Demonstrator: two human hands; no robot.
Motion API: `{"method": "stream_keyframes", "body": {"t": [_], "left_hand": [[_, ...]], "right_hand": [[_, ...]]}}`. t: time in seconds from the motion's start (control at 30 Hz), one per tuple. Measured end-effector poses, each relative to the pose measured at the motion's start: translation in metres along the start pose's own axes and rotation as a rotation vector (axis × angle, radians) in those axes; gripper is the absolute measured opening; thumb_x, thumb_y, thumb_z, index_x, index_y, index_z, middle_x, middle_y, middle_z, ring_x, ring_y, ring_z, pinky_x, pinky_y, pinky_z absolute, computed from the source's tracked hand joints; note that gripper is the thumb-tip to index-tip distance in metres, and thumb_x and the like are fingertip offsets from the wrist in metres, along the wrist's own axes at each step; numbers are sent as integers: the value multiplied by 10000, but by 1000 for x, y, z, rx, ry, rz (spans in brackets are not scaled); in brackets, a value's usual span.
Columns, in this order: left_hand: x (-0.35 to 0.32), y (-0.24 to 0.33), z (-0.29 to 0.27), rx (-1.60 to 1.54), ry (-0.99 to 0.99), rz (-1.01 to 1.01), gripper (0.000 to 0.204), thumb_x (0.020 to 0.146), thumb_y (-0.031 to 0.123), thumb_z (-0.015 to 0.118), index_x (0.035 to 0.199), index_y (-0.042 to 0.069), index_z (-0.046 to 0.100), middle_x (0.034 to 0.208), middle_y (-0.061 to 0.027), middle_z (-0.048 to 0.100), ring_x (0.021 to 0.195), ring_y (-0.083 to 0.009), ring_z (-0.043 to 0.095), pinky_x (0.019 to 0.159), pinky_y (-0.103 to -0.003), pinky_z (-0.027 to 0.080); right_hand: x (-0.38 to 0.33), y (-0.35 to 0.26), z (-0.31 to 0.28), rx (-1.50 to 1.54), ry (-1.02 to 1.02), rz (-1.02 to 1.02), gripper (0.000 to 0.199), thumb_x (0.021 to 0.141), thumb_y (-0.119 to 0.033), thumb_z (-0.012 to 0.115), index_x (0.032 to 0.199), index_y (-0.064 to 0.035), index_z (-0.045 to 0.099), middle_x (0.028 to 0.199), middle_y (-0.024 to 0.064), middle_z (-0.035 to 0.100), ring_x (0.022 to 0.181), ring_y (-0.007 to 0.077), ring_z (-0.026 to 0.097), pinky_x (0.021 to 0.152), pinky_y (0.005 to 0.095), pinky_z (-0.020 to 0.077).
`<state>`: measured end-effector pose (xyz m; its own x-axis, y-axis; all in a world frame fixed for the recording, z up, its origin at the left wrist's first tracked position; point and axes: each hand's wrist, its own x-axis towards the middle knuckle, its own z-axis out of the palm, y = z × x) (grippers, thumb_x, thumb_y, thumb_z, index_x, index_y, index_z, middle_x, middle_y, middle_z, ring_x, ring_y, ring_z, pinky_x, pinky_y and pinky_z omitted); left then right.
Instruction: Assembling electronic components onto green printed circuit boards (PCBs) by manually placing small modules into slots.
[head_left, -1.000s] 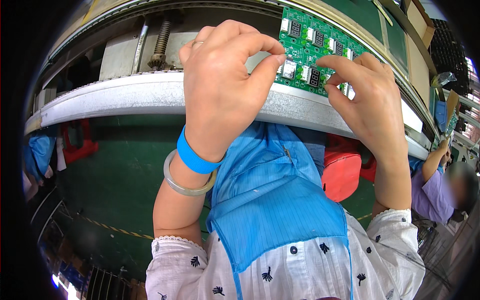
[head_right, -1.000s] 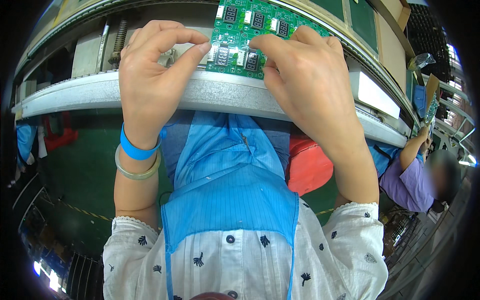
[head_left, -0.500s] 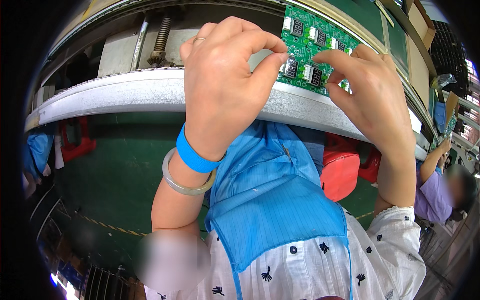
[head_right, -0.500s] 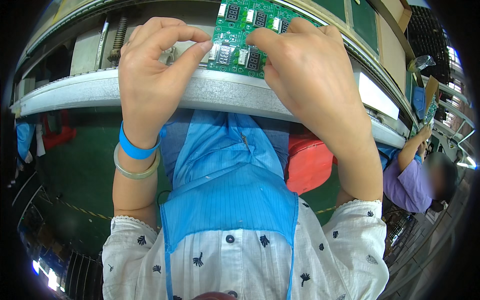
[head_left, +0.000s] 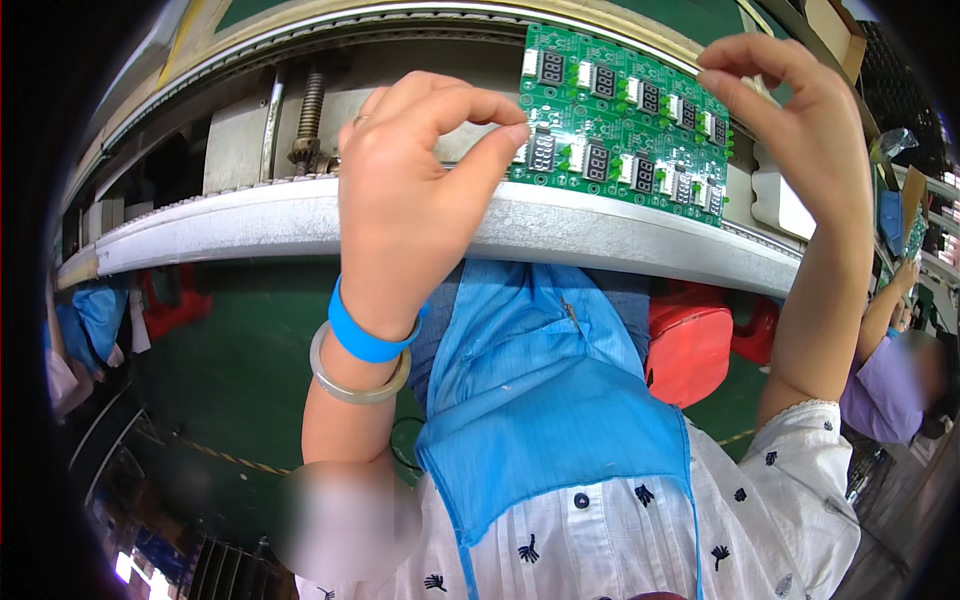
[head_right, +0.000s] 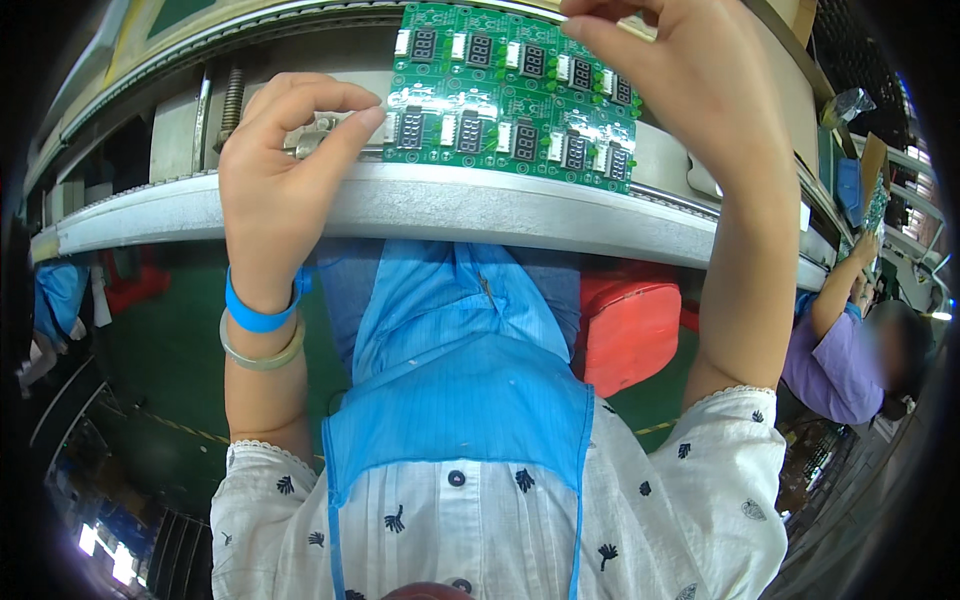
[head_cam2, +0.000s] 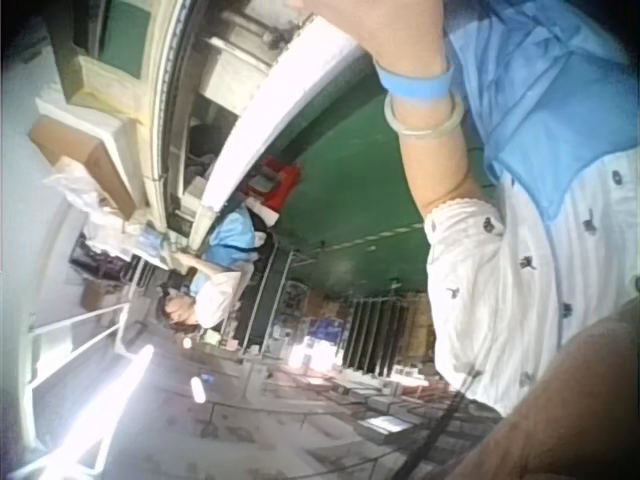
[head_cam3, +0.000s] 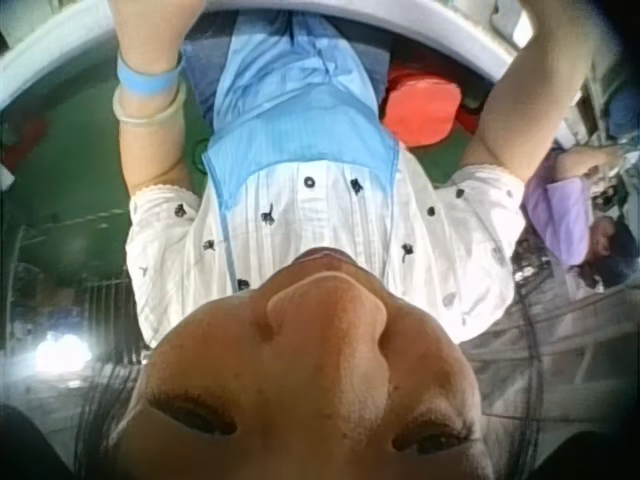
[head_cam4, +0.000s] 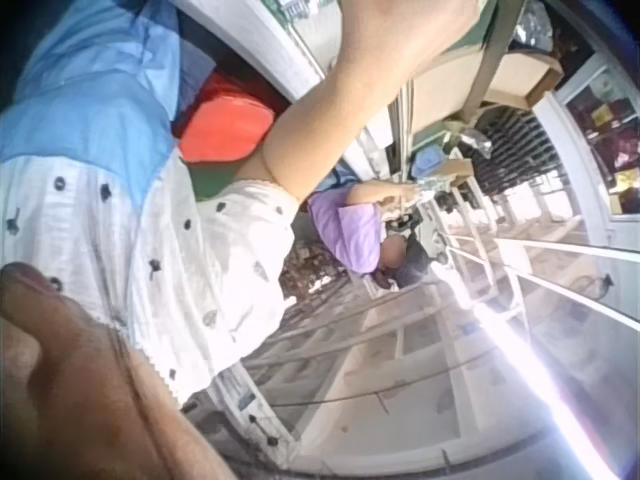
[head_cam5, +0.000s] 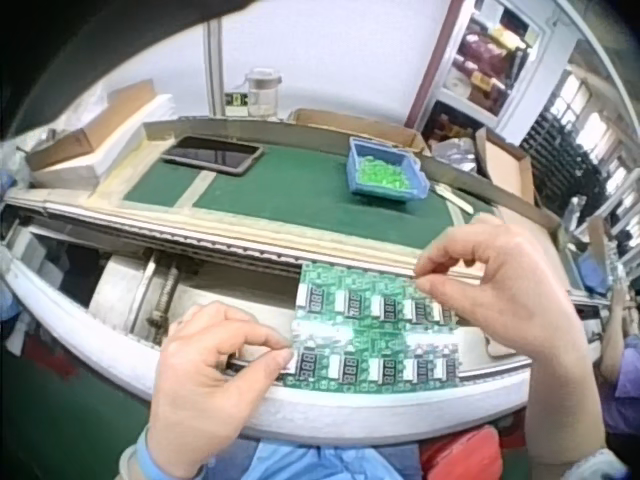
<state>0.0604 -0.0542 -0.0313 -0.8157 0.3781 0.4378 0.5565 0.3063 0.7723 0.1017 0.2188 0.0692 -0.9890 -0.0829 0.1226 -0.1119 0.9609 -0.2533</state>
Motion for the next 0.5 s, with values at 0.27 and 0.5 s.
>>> {"method": "stream_keyframes", "body": {"t": [0.27,0.5], "left_hand": [[4,2,7,4,-24,-19,52,802,75,789,846,69,763,871,-49,720,837,-232,638,713,-357,459],[1,3,7,43,-22,-29,50,815,104,786,859,89,766,891,-29,714,857,-221,619,775,-358,422]], "right_hand": [[-28,-33,21,110,-71,-271,158,761,-40,799,914,-44,758,873,59,677,893,269,614,801,374,492],[-39,-38,45,-29,-35,-269,161,749,-81,777,908,-80,748,869,44,634,913,271,584,827,395,458]]}}
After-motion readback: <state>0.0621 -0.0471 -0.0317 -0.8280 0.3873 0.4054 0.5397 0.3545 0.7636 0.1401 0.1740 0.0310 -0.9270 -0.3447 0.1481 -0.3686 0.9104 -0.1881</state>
